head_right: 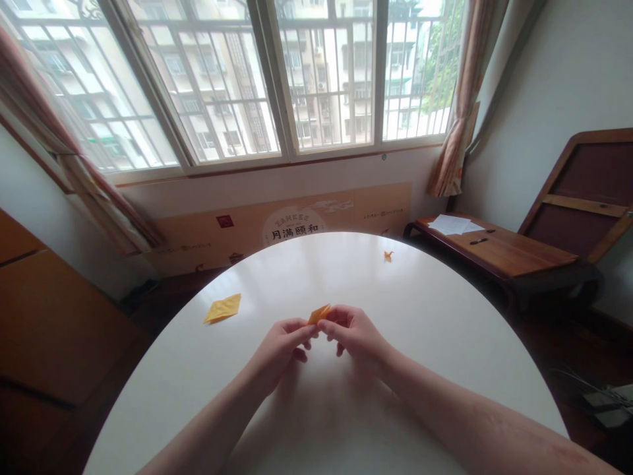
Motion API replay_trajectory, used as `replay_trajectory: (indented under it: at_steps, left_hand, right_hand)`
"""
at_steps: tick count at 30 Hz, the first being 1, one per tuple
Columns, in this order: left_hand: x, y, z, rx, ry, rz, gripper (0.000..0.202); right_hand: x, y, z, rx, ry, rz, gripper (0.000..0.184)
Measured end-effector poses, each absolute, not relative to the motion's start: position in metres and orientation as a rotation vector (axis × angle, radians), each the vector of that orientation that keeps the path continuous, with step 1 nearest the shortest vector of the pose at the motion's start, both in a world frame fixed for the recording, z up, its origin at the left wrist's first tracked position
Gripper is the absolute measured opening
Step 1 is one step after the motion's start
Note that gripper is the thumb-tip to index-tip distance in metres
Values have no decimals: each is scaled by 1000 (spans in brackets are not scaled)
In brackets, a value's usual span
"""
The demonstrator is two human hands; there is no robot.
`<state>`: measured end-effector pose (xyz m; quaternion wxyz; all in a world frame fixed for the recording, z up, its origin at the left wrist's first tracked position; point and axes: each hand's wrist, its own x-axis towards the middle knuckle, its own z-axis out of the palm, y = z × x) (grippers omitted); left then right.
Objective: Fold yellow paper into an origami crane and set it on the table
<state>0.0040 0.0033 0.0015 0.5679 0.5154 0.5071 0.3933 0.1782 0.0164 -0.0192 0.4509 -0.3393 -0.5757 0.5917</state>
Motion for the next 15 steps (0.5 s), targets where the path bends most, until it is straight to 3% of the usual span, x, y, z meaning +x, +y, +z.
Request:
replay_trajectory:
  at_steps: [15]
  left_hand:
    - [4, 6, -3, 1392, 1192, 799, 34]
  right_hand:
    - [178, 16, -22, -849, -1351, 1517, 30]
